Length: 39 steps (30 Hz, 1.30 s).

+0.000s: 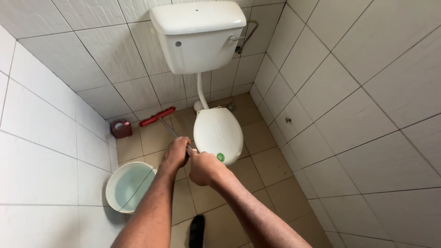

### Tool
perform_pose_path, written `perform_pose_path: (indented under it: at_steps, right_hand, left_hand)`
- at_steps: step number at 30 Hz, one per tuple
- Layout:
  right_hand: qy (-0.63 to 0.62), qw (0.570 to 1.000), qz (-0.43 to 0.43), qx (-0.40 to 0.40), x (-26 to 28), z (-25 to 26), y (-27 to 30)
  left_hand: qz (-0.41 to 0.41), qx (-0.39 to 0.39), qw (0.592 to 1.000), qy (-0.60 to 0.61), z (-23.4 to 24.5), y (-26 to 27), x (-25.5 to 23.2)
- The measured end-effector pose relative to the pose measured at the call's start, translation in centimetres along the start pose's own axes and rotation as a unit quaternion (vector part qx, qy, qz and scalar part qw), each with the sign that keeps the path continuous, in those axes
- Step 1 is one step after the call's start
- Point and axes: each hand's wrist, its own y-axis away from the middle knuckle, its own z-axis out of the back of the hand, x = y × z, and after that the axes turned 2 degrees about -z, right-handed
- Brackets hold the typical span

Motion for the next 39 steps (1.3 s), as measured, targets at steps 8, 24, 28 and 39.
perform_pose_path:
  at_steps: [8, 24, 28, 39]
  right_hand:
    - [-0.073, 0.994, -0.082, 0.010, -3.7, -9.7, -9.1]
    - [-0.105, 0.968, -0.179, 0.143, 1.4, -3.1, -1.3]
    - [-0.104, 0.969, -0.179, 0.135, 0.9, -4.1, 2.2]
    - [-0.048, 0.967, -0.199, 0.150, -2.6, -7.8, 13.9]
  left_hand:
    - [-0.037, 0.149, 0.985, -0.079, -4.1, -3.8, 6.3]
    - [0.008, 0.305, 0.940, -0.150, -10.7, -3.0, 8.0]
    - [0.005, 0.313, 0.934, -0.174, -11.5, -0.5, 6.6]
    - [-0.034, 0.329, 0.928, -0.173, -11.7, 11.5, -2.2]
